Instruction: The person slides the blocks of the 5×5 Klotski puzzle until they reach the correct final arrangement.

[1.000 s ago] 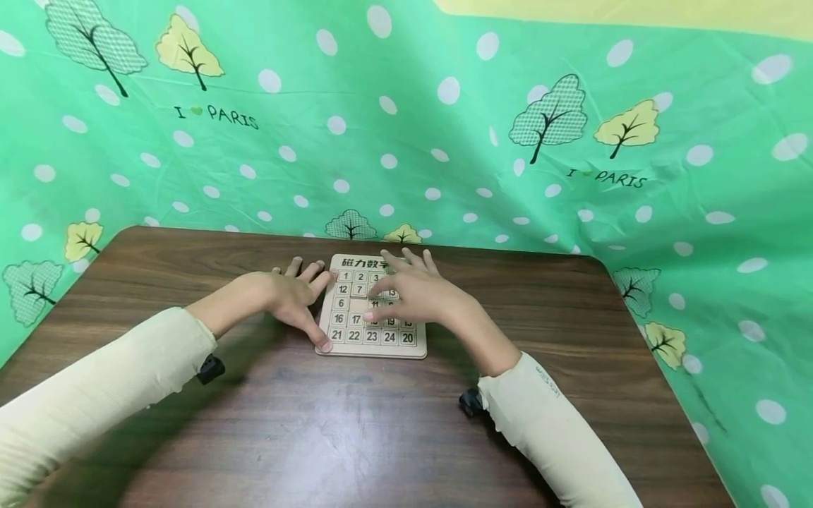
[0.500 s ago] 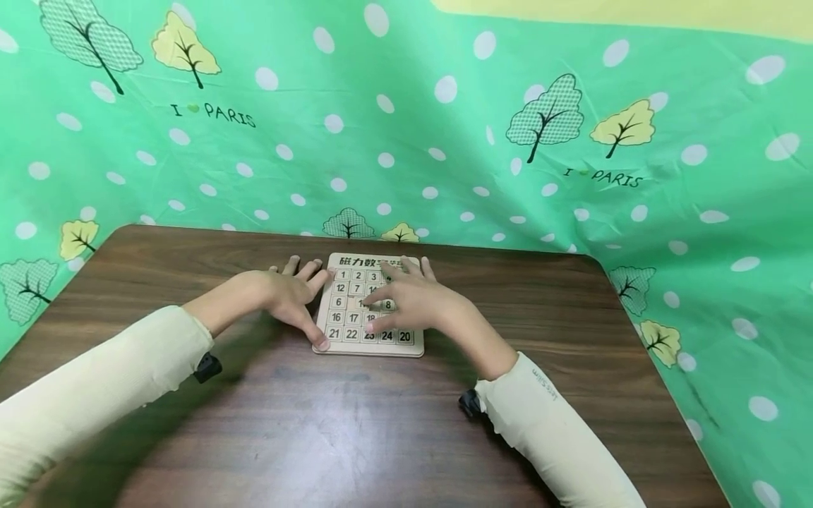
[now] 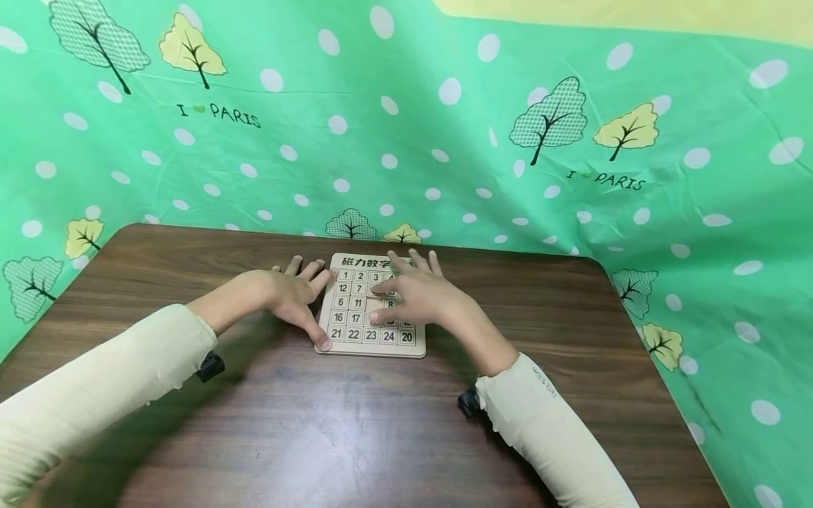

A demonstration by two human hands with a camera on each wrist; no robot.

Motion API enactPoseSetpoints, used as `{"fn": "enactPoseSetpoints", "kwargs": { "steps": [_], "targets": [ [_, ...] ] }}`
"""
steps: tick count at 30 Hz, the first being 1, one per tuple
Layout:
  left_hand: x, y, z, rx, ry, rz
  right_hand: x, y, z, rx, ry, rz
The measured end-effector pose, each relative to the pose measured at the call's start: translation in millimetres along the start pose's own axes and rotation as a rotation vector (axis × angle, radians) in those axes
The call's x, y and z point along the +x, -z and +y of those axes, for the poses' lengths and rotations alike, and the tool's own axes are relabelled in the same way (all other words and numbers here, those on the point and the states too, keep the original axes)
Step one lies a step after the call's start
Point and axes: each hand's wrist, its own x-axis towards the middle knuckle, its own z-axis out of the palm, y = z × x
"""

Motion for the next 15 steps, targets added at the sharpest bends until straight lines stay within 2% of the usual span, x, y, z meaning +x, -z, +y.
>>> {"fn": "enactPoseSetpoints", "kwargs": {
  "steps": [5, 15],
  "targets": [
    [0.6, 1.1, 1.3, -0.005, 0.000, 0.002, 0.7, 1, 0, -0.013, -0.018, -0.021],
    [-0.1, -1.0, -1.4, -0.013, -0.007, 0.018, -3.4, 2, -15, -0.056, -0.015, -0.057]
  ]
}}
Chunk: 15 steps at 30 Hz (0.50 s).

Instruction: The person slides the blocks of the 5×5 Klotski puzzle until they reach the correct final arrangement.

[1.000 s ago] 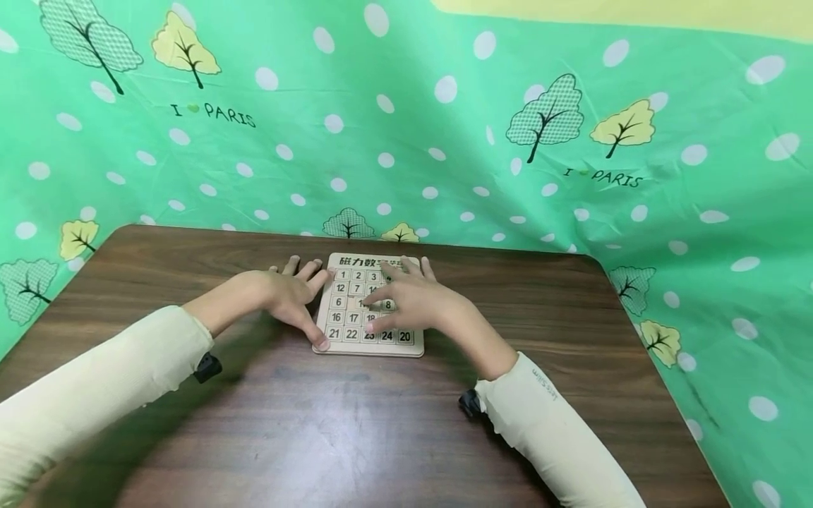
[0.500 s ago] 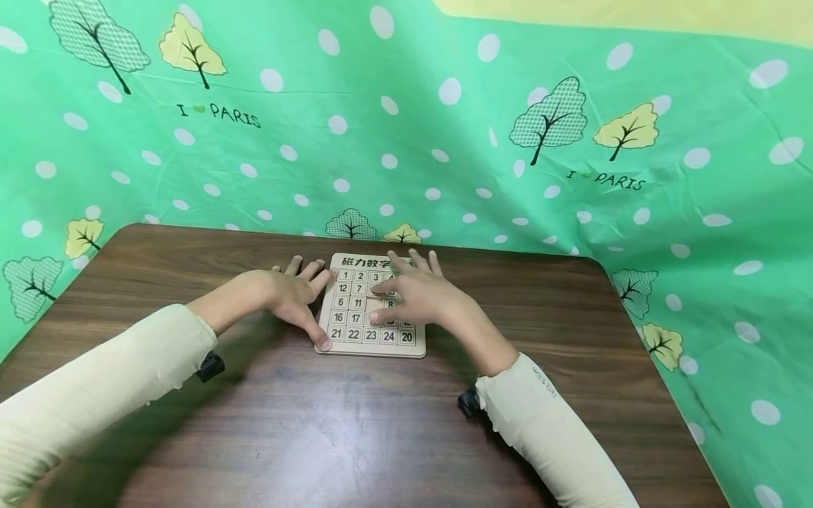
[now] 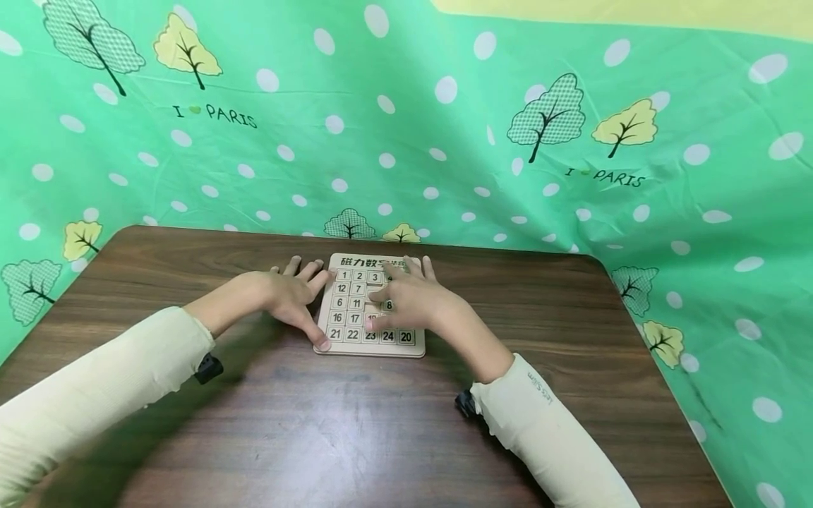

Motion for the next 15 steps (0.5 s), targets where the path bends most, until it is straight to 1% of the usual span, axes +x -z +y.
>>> {"fn": "enactPoseSetpoints", "kwargs": {
  "steps": [8, 12, 15],
  "targets": [
    [-2.8, -1.6, -0.7, -0.004, -0.002, 0.014, -8.8, -1.6, -5.1, -0.019, 0.005, -0.041],
    [-2.4, -1.9, -0.7, -0.009, -0.005, 0.015, -10.5, -3.4, -5.8, -0.022, 0.007, -0.031],
    [-2.7, -2.3, -1.5, -0.011, -0.003, 0.020, -9.9, -2.6, -6.1, -0.007, 0.026, -0.001]
  ]
}}
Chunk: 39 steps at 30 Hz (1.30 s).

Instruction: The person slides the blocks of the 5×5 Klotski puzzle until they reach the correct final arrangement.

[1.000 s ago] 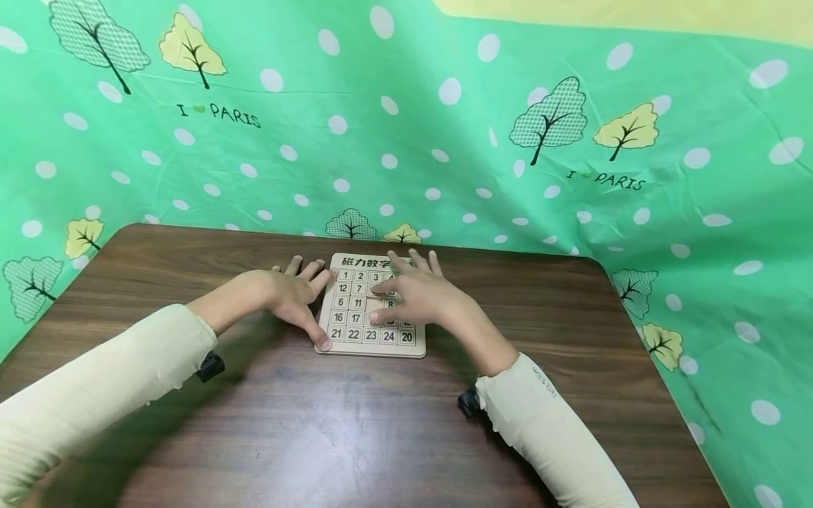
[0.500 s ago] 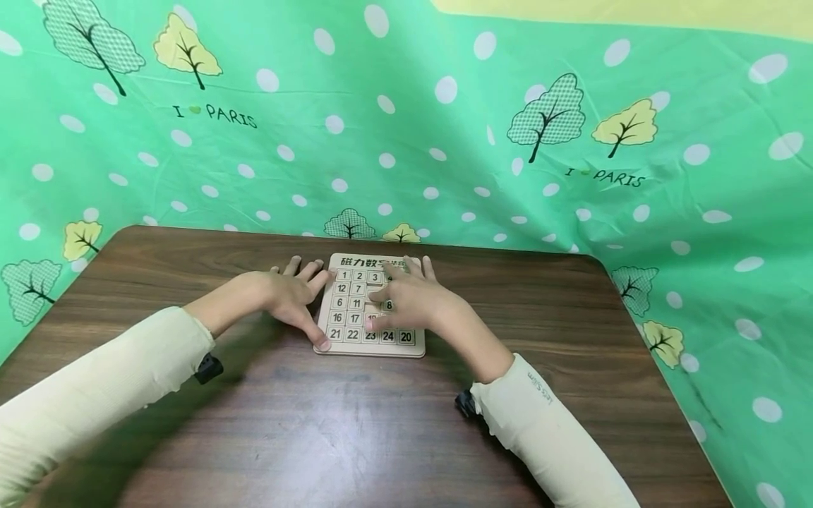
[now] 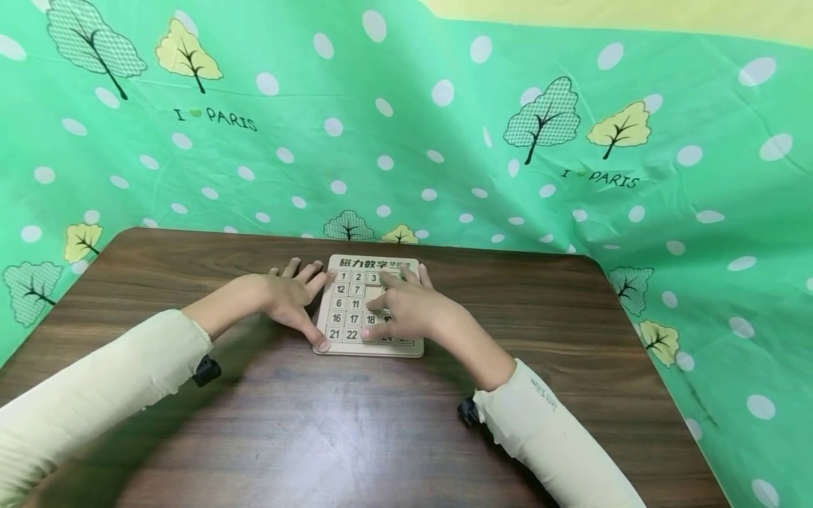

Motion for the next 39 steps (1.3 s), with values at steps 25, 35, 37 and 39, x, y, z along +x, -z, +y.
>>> {"fn": "enactPoseSetpoints", "kwargs": {
  "steps": [25, 35, 37, 39],
  "targets": [
    [-0.9, -43.5, -10.8, -0.210, -0.113, 0.263, 10.2, 3, 19, 0.032, -0.062, -0.001],
    [4.1, -56.1, -12.5, -0.274, -0.135, 0.344, 9.1, 2, 21, 0.027, -0.064, -0.023],
    [4.8, -55.6, -13.4, -0.265, -0.137, 0.327, 9.6, 2, 20, 0.031, -0.065, -0.022],
    [5.2, -54.1, -14.1, -0.250, -0.132, 0.305, 10.3, 2, 20, 0.033, -0.066, -0.019]
  ]
}}
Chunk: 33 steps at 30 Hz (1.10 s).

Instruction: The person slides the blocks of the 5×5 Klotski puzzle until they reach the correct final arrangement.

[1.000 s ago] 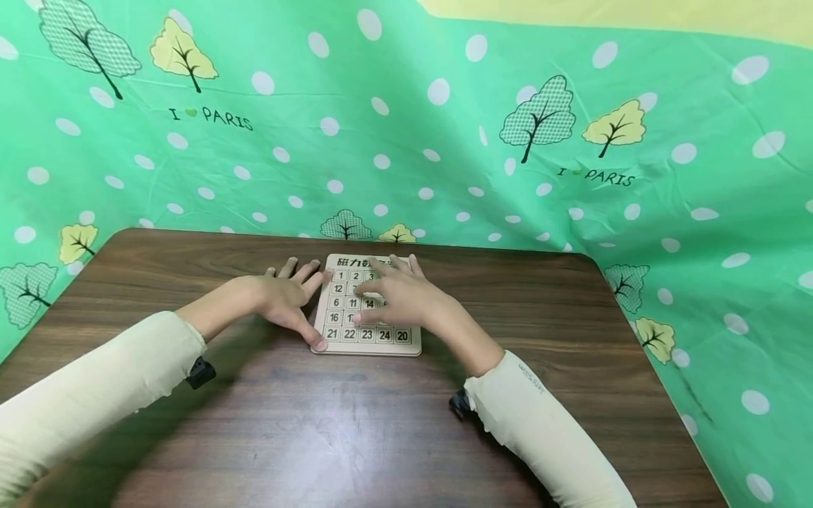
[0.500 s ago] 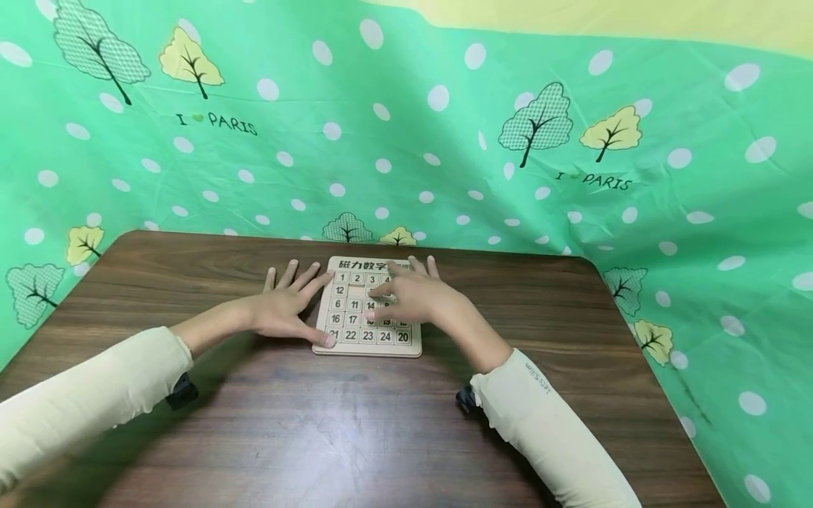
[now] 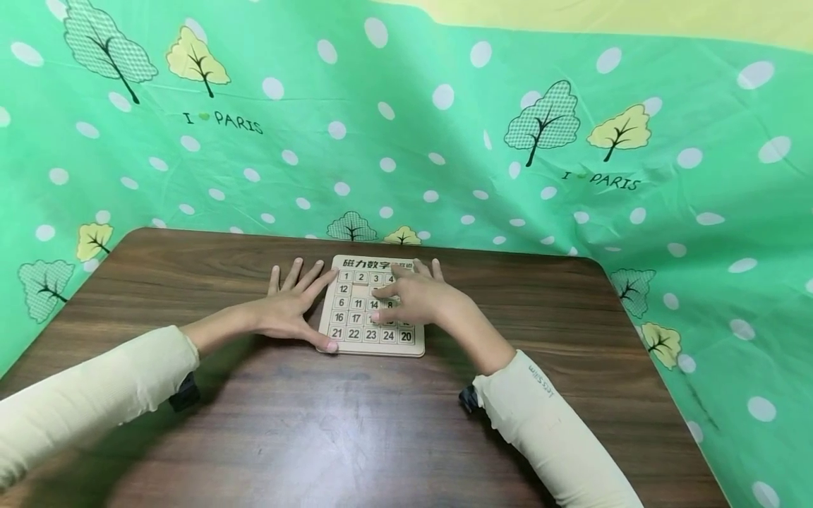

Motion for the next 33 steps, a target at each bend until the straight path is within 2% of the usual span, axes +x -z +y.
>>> {"fn": "enactPoseSetpoints", "kwargs": {
  "steps": [10, 18, 21, 26, 33],
  "targets": [
    [1.0, 6.2, 3.6, 0.026, 0.035, -0.071, 1.0, 1, -4, 0.002, 0.011, 0.012],
    [2.6, 12.1, 7.5, 0.061, 0.029, -0.087, 1.5, 3, -11, 0.025, 0.122, 0.171],
    [3.2, 13.4, 7.5, 0.056, 0.030, -0.098, 7.3, 0, -16, 0.037, 0.133, 0.145],
    [2.8, 12.3, 6.3, 0.049, 0.035, -0.101, 16.6, -5, -23, 0.018, 0.104, 0.075],
    [2.9, 11.5, 4.6, 0.071, 0.047, -0.132, 22.0, -7, -25, 0.022, 0.084, 0.037]
  ]
}}
